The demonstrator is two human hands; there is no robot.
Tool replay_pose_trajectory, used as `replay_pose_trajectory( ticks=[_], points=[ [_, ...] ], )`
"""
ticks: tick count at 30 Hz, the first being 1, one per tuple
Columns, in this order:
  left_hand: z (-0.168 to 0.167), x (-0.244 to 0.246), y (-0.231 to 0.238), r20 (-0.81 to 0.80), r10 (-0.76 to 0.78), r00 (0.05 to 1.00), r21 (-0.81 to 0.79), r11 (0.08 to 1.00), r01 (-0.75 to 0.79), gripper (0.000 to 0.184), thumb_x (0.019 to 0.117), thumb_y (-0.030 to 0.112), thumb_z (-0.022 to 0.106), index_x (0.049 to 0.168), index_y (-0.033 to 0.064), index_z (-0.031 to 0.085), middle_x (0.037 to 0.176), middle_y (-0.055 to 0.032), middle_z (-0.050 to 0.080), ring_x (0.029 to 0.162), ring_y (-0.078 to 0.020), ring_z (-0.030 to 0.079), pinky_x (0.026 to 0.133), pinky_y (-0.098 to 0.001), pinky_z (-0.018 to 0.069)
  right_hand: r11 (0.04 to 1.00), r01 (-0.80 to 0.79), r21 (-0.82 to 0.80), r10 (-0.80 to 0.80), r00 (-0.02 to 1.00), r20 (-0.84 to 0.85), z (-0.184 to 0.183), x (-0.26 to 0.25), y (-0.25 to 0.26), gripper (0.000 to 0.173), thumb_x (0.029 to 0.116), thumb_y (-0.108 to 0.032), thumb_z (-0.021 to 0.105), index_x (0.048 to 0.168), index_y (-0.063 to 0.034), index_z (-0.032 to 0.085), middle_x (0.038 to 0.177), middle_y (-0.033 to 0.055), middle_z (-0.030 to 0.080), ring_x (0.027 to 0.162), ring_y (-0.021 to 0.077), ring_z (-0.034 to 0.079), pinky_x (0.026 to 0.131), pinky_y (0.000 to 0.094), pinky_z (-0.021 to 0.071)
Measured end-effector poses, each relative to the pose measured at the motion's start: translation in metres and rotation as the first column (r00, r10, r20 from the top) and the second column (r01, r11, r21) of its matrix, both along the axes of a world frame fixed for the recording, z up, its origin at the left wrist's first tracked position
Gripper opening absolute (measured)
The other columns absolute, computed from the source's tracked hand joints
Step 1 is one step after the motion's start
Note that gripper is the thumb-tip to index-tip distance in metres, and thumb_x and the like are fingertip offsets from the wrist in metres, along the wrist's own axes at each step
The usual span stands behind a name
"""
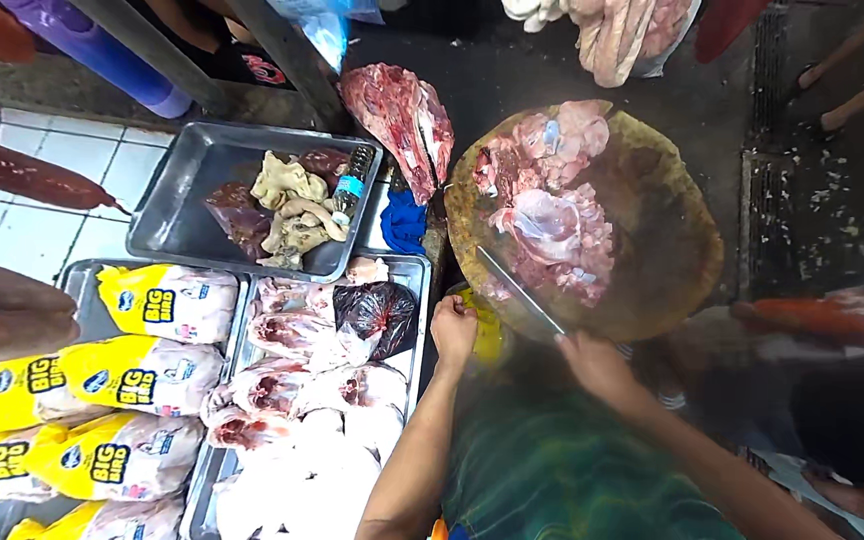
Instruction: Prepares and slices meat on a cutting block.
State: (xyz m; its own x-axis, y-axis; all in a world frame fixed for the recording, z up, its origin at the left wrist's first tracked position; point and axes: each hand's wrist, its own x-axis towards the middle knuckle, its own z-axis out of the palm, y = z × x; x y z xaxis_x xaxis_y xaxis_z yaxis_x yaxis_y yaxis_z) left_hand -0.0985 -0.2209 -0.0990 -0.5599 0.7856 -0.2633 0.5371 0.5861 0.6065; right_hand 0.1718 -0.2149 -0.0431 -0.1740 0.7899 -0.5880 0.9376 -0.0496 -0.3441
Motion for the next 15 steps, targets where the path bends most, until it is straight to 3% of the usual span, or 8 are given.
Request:
replay_pose_trajectory(
  ticks=[2,5,8,11,15],
  points=[
    [0.012,0.001,0.017,-0.009,-0.118,0.993,-0.061,0.991,0.117,0.042,0.0893,0.021,0.073,0.128,0.0063,0.066,0.119,-0.0168,0.067,0.108,-0.0346,0.066,0.092,-0.0588,0.0549,0.998,0.061,-0.005,-0.061,0.998,-0.023,0.010,0.017,-0.004,0.076,0.1037,-0.069,0.026,0.115,-0.0057,0.065,0.091,0.0170,0.070,0.092,0.0362,0.071,0.081,0.0575,0.0564],
    [0.008,0.018,0.060,-0.045,-0.351,0.935,-0.110,0.932,0.345,0.062,0.0860,0.032,0.078,0.140,0.0084,0.059,0.139,-0.0202,0.057,0.118,-0.0377,0.064,0.096,-0.0597,0.0555,0.985,0.155,0.081,-0.135,0.967,-0.215,0.014,0.059,-0.012,0.069,0.1066,-0.062,0.028,0.110,-0.0046,0.066,0.080,0.0134,0.067,0.076,0.0304,0.069,0.071,0.0542,0.0565],
    [0.011,0.055,0.098,-0.023,-0.484,0.875,-0.139,0.868,0.477,0.063,0.0864,0.028,0.075,0.143,0.0069,0.057,0.137,-0.0222,0.057,0.119,-0.0388,0.062,0.097,-0.0589,0.0543,0.952,0.279,0.128,-0.230,0.924,-0.304,0.015,0.086,-0.013,0.063,0.1092,-0.054,0.030,0.109,-0.0030,0.066,0.078,0.0118,0.065,0.072,0.0269,0.066,0.070,0.0511,0.0556],
    [0.042,0.104,0.099,-0.037,-0.553,0.833,-0.163,0.825,0.540,0.050,0.0939,0.027,0.071,0.134,0.0011,0.058,0.128,-0.0261,0.062,0.109,-0.0423,0.067,0.090,-0.0608,0.0568,0.899,0.402,0.173,-0.336,0.888,-0.315,0.008,0.107,-0.005,0.064,0.1087,-0.056,0.031,0.109,-0.0038,0.067,0.078,0.0112,0.065,0.071,0.0264,0.066,0.069,0.0511,0.0561],
    [0.073,0.145,0.084,-0.260,-0.626,0.736,-0.186,0.780,0.598,0.025,0.0961,0.029,0.064,0.108,0.0086,0.074,0.109,-0.0142,0.072,0.113,-0.0364,0.065,0.099,-0.0574,0.0519,0.863,0.471,0.180,-0.423,0.871,-0.252,-0.016,0.128,0.007,0.067,0.1076,-0.060,0.031,0.112,-0.0032,0.067,0.083,0.0154,0.067,0.077,0.0314,0.068,0.074,0.0551,0.0563]
  ],
)
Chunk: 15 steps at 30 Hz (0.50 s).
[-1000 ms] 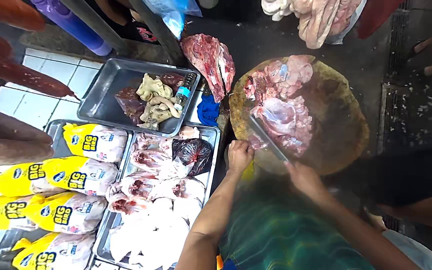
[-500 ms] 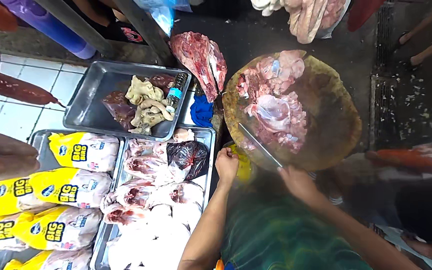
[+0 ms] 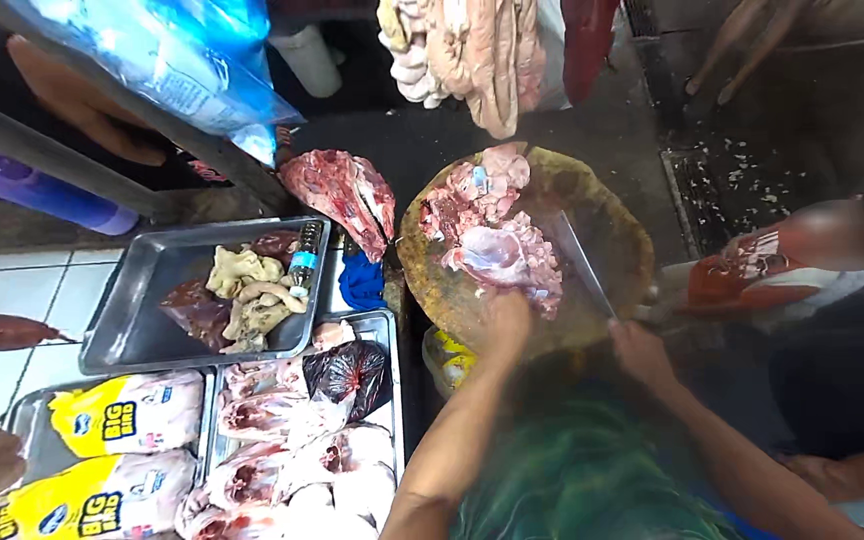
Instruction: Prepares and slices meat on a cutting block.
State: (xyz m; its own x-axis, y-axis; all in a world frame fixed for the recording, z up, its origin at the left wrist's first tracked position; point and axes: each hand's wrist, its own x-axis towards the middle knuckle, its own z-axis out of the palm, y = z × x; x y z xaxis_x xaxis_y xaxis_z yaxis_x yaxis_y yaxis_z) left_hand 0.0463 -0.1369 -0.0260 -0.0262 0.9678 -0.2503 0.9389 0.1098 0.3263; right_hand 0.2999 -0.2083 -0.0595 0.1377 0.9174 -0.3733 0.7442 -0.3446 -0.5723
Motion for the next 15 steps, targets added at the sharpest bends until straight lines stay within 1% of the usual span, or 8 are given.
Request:
replay_pose_trajectory(
  ticks=[1,4,7,9,11,12,14,15],
  points=[
    [0.003,0.004,0.000,-0.004,-0.022,1.000,0.043,0.999,0.023,0.021,0.0961,0.027,0.065,0.104,0.0108,0.075,0.105,-0.0120,0.074,0.110,-0.0348,0.066,0.097,-0.0564,0.0526,1.000,0.006,-0.028,-0.005,1.000,0.012,-0.007,0.005,0.002,0.069,0.1073,-0.061,0.030,0.113,-0.0026,0.067,0.086,0.0171,0.069,0.080,0.0332,0.070,0.076,0.0567,0.0566],
    [0.016,0.006,0.013,0.099,-0.018,0.995,0.066,0.998,0.012,0.024,0.0987,0.030,0.063,0.107,0.0129,0.076,0.109,-0.0127,0.071,0.102,-0.0333,0.069,0.089,-0.0572,0.0566,0.997,0.024,-0.077,-0.025,1.000,-0.012,-0.014,0.014,0.010,0.071,0.1073,-0.062,0.029,0.112,-0.0017,0.067,0.086,0.0183,0.068,0.079,0.0343,0.069,0.075,0.0581,0.0560],
    [0.022,-0.022,0.028,0.300,0.258,0.918,-0.024,0.964,-0.263,0.042,0.1027,0.044,0.056,0.097,0.0069,0.075,0.098,-0.0175,0.072,0.091,-0.0364,0.071,0.080,-0.0618,0.0570,0.994,0.011,-0.109,-0.017,0.998,-0.057,-0.013,0.023,0.015,0.072,0.1070,-0.063,0.029,0.111,-0.0017,0.067,0.085,0.0184,0.067,0.077,0.0340,0.068,0.074,0.0582,0.0555],
    [-0.001,-0.057,0.058,0.357,0.502,0.788,-0.125,0.862,-0.492,0.053,0.1014,0.050,0.053,0.103,0.0018,0.073,0.101,-0.0232,0.072,0.097,-0.0410,0.070,0.085,-0.0660,0.0545,0.992,0.000,-0.123,-0.009,0.997,-0.073,-0.014,0.025,0.022,0.073,0.1063,-0.065,0.028,0.109,-0.0024,0.067,0.086,0.0180,0.067,0.078,0.0340,0.069,0.074,0.0577,0.0557],
    [-0.026,-0.077,0.087,0.450,0.669,0.591,-0.297,0.737,-0.608,0.059,0.0967,0.053,0.062,0.121,-0.0011,0.067,0.113,-0.0234,0.070,0.104,-0.0369,0.068,0.089,-0.0595,0.0542,0.990,0.006,-0.143,-0.018,0.997,-0.082,-0.015,0.028,0.020,0.073,0.1063,-0.064,0.028,0.110,-0.0021,0.067,0.089,0.0191,0.068,0.082,0.0350,0.069,0.077,0.0583,0.0554],
    [-0.037,-0.080,0.101,0.520,0.688,0.506,-0.352,0.712,-0.607,0.059,0.0935,0.050,0.067,0.128,0.0021,0.064,0.111,-0.0198,0.070,0.098,-0.0312,0.068,0.084,-0.0526,0.0561,0.990,0.010,-0.144,-0.023,0.996,-0.085,-0.013,0.030,0.022,0.073,0.1064,-0.064,0.029,0.112,-0.0016,0.067,0.091,0.0202,0.068,0.085,0.0361,0.069,0.079,0.0591,0.0548],
    [-0.046,-0.071,0.123,0.593,0.708,0.383,-0.408,0.675,-0.615,0.049,0.0886,0.036,0.073,0.125,0.0036,0.064,0.101,-0.0172,0.069,0.085,-0.0271,0.066,0.072,-0.0476,0.0563,0.990,0.015,-0.142,-0.027,0.996,-0.085,-0.009,0.032,0.025,0.072,0.1062,-0.064,0.030,0.113,-0.0018,0.066,0.093,0.0209,0.069,0.091,0.0375,0.070,0.082,0.0597,0.0545],
    [-0.041,-0.062,0.128,0.576,0.727,0.374,-0.411,0.653,-0.636,0.047,0.0871,0.030,0.075,0.123,0.0014,0.065,0.102,-0.0193,0.069,0.085,-0.0297,0.066,0.073,-0.0501,0.0562,0.989,0.014,-0.145,-0.026,0.996,-0.083,-0.008,0.032,0.025,0.072,0.1059,-0.065,0.030,0.114,-0.0021,0.066,0.095,0.0208,0.070,0.093,0.0378,0.070,0.083,0.0596,0.0547]
  ],
)
